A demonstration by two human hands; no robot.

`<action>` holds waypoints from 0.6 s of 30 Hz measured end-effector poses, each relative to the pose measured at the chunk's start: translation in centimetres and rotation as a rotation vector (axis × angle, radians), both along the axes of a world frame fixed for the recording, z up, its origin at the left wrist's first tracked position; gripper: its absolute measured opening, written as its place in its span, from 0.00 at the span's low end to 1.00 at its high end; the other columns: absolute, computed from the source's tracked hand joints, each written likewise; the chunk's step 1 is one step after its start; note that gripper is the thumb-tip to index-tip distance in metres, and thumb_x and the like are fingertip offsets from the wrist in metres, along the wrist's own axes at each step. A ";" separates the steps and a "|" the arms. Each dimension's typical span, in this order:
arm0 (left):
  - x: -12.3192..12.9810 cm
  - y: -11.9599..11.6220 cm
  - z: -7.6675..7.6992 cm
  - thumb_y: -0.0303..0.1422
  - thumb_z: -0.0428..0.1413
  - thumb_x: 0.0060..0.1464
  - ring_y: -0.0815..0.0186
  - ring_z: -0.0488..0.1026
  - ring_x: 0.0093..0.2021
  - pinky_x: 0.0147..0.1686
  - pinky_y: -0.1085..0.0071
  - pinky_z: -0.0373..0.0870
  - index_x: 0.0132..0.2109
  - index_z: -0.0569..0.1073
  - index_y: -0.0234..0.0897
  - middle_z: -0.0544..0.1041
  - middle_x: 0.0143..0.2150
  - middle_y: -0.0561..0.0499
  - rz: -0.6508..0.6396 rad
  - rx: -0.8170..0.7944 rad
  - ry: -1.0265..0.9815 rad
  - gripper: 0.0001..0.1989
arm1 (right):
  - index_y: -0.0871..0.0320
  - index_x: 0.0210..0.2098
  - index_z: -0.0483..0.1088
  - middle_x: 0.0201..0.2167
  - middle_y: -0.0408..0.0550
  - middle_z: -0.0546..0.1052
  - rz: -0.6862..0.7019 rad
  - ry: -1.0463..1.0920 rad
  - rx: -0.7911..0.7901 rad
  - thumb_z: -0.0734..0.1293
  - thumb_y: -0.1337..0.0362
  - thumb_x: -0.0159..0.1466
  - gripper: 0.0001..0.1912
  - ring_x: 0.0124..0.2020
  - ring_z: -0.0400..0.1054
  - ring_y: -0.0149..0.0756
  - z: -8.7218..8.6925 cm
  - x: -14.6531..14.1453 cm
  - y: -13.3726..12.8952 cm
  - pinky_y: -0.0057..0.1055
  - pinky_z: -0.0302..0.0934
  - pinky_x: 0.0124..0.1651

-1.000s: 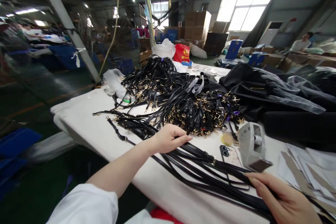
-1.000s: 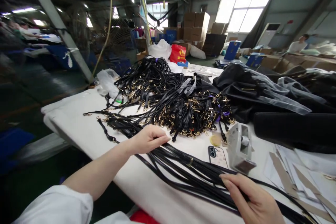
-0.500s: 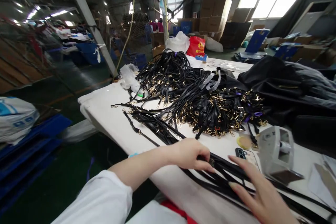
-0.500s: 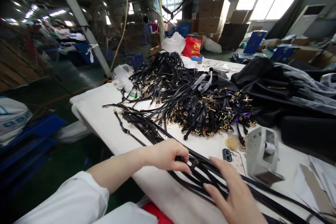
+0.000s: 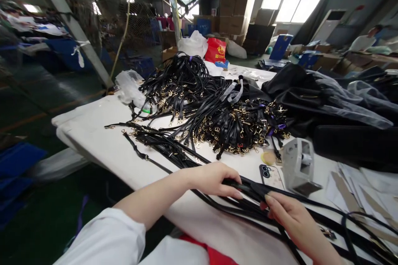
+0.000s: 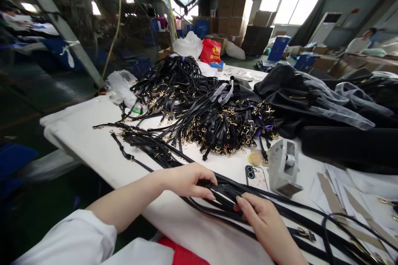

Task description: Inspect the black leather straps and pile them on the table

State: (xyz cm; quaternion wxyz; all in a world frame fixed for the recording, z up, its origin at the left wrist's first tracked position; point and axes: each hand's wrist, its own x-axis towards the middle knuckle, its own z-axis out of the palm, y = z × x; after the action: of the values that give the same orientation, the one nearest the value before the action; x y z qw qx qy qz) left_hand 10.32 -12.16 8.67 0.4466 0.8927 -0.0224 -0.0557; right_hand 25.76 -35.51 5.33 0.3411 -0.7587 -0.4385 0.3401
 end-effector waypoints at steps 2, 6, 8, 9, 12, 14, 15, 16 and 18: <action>-0.1 0.1 0.2 0.40 0.61 0.57 0.71 0.68 0.30 0.29 0.78 0.62 0.47 0.78 0.35 0.77 0.32 0.52 0.015 -0.014 -0.033 0.15 | 0.58 0.31 0.74 0.21 0.42 0.66 0.014 0.017 -0.060 0.56 0.38 0.68 0.31 0.24 0.59 0.33 -0.1 -0.1 0.2 0.28 0.51 0.28; -0.1 0.3 0.3 0.37 0.60 0.58 0.67 0.74 0.38 0.39 0.77 0.67 0.49 0.78 0.36 0.80 0.41 0.48 -0.027 -0.042 -0.072 0.15 | 0.59 0.33 0.73 0.18 0.40 0.63 0.074 0.118 -0.103 0.55 0.38 0.68 0.31 0.22 0.54 0.31 0.2 -0.5 0.5 0.29 0.47 0.26; 0.0 0.0 0.0 0.38 0.61 0.58 0.67 0.75 0.39 0.40 0.77 0.67 0.50 0.79 0.36 0.81 0.42 0.47 -0.053 -0.062 -0.064 0.15 | 0.59 0.32 0.71 0.19 0.41 0.65 0.116 0.164 -0.070 0.55 0.40 0.69 0.30 0.23 0.56 0.31 0.3 -0.8 0.6 0.28 0.48 0.27; 0.1 -0.3 -0.2 0.38 0.61 0.58 0.66 0.76 0.39 0.40 0.78 0.67 0.50 0.79 0.36 0.81 0.42 0.47 -0.062 -0.068 -0.067 0.16 | 0.58 0.32 0.70 0.19 0.40 0.66 0.130 0.179 -0.052 0.54 0.42 0.70 0.29 0.23 0.56 0.31 0.4 -0.9 0.6 0.28 0.48 0.28; 0.6 -1.4 -0.5 0.38 0.61 0.58 0.66 0.77 0.40 0.40 0.78 0.67 0.51 0.78 0.37 0.82 0.42 0.48 -0.058 -0.064 -0.112 0.16 | 0.58 0.32 0.70 0.19 0.39 0.64 0.128 0.172 -0.030 0.53 0.43 0.71 0.28 0.23 0.54 0.31 0.4 -1.1 0.6 0.28 0.48 0.28; 1.0 -2.0 -0.5 0.38 0.62 0.57 0.67 0.76 0.38 0.37 0.78 0.67 0.50 0.78 0.36 0.82 0.40 0.49 -0.011 -0.032 -0.140 0.16 | 0.59 0.33 0.72 0.19 0.39 0.62 0.089 0.138 -0.032 0.54 0.42 0.70 0.29 0.22 0.53 0.31 0.4 -1.1 0.6 0.28 0.46 0.26; 1.2 -2.2 -0.4 0.39 0.63 0.55 0.67 0.76 0.36 0.35 0.77 0.66 0.49 0.79 0.36 0.82 0.39 0.49 0.021 -0.004 -0.146 0.16 | 0.59 0.34 0.72 0.19 0.39 0.61 0.068 0.115 -0.033 0.54 0.42 0.70 0.29 0.22 0.53 0.31 0.4 -1.0 0.6 0.28 0.45 0.26; 1.3 -2.3 -0.3 0.39 0.64 0.54 0.68 0.75 0.34 0.33 0.77 0.65 0.48 0.79 0.36 0.82 0.37 0.50 0.049 0.030 -0.147 0.17 | 0.59 0.33 0.73 0.19 0.39 0.61 0.047 0.092 -0.030 0.55 0.42 0.69 0.29 0.22 0.53 0.31 0.5 -0.8 0.5 0.29 0.45 0.26; 1.5 -2.4 0.0 0.40 0.66 0.50 0.69 0.74 0.31 0.30 0.77 0.63 0.44 0.80 0.37 0.81 0.34 0.52 0.072 0.096 -0.145 0.16 | 0.59 0.29 0.72 0.20 0.40 0.61 0.020 0.049 -0.011 0.57 0.42 0.69 0.28 0.22 0.53 0.31 0.7 -0.6 0.3 0.29 0.45 0.26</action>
State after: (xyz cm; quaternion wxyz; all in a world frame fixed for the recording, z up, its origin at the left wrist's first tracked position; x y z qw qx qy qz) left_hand 11.83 -14.57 8.63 0.4022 0.9150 -0.0199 0.0242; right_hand 25.15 -35.26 5.99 0.3441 -0.7477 -0.4356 0.3644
